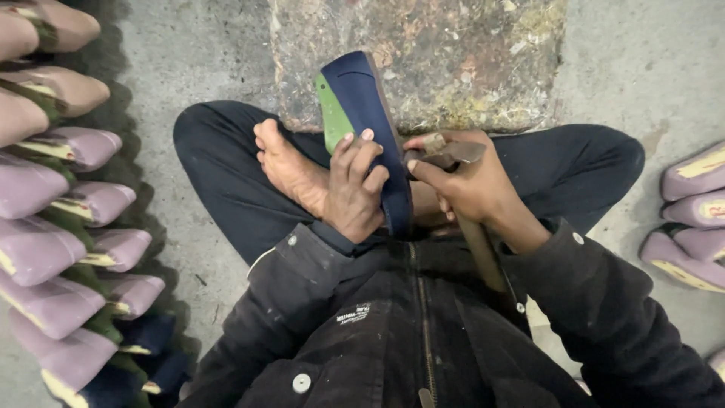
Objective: The person sits on the floor and uses a hammer to smooth the edges and soles of several shoes. They handle blue and pink shoes, striking the sides and bottom surfaces against a stone block to flatten or shape them.
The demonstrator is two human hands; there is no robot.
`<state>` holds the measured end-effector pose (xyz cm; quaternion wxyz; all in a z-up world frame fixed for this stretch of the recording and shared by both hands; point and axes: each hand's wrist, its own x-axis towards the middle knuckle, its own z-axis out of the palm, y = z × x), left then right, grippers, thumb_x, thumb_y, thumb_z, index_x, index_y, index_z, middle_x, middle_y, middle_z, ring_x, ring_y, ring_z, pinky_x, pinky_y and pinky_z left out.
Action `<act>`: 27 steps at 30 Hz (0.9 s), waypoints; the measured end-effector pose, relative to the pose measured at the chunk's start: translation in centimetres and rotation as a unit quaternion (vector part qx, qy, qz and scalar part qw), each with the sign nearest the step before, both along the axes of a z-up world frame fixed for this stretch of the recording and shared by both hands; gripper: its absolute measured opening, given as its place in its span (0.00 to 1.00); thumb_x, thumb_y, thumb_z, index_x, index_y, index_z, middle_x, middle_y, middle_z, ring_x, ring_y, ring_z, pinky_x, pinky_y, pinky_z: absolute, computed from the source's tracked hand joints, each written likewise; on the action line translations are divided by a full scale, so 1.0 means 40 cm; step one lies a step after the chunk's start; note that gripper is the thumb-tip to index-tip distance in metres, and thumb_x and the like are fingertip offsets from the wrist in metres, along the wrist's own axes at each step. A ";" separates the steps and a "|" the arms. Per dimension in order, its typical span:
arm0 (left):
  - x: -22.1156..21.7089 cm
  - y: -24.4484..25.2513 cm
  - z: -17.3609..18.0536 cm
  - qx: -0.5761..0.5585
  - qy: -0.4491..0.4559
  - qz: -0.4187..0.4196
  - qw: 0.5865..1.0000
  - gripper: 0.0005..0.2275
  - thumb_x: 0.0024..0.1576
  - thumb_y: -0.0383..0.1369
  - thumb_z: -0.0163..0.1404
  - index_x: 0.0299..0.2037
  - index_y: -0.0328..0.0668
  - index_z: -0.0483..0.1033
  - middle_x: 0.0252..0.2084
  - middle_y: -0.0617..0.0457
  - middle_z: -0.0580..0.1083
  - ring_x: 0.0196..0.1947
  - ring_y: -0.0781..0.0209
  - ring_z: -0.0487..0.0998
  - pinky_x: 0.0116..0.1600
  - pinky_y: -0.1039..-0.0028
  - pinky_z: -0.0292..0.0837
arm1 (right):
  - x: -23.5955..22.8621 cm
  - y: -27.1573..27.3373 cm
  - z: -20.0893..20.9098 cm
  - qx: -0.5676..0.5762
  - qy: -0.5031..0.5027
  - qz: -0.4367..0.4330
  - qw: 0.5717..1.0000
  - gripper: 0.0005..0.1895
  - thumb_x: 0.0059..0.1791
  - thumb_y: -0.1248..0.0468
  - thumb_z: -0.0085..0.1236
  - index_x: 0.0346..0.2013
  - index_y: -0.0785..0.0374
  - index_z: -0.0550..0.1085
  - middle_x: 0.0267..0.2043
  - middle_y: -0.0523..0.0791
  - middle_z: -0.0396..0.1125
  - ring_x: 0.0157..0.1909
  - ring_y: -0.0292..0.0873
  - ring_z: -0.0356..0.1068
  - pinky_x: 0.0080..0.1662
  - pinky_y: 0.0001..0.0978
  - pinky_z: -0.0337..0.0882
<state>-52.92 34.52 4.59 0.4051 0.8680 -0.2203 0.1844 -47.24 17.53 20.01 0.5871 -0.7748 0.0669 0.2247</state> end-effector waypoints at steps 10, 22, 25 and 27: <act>0.034 0.007 0.022 -0.049 -0.072 -0.010 0.996 0.13 0.66 0.34 0.50 0.60 0.49 0.78 0.63 0.36 0.68 0.64 0.33 0.69 0.70 0.35 0.63 | 0.130 0.010 -0.043 0.003 0.000 0.062 0.998 0.15 0.47 0.71 0.59 0.48 0.74 0.77 0.09 0.55 0.62 0.07 0.48 0.65 0.09 0.34 0.66; 0.044 0.032 0.100 -0.050 0.026 -0.061 0.997 0.15 0.69 0.26 0.45 0.64 0.50 0.74 0.63 0.39 0.69 0.70 0.43 0.64 0.76 0.38 0.51 | 0.223 0.048 -0.071 -0.057 -0.063 0.098 0.992 0.12 0.49 0.68 0.60 0.46 0.71 0.79 0.11 0.55 0.63 0.10 0.48 0.67 0.12 0.34 0.68; 0.052 0.042 0.110 -0.014 0.011 -0.068 0.998 0.13 0.72 0.29 0.40 0.63 0.51 0.72 0.67 0.48 0.70 0.73 0.43 0.61 0.75 0.39 0.48 | 0.270 0.083 -0.034 -0.126 -0.033 0.109 0.985 0.08 0.51 0.65 0.63 0.32 0.66 0.74 0.12 0.51 0.64 0.10 0.44 0.66 0.13 0.34 0.68; 0.056 0.053 0.123 0.016 0.024 -0.078 0.997 0.11 0.73 0.31 0.38 0.59 0.49 0.73 0.67 0.53 0.71 0.73 0.43 0.61 0.74 0.44 0.49 | 0.304 0.088 -0.033 -0.209 0.000 0.135 0.969 0.19 0.53 0.64 0.64 0.19 0.62 0.70 0.11 0.47 0.64 0.10 0.41 0.66 0.15 0.32 0.69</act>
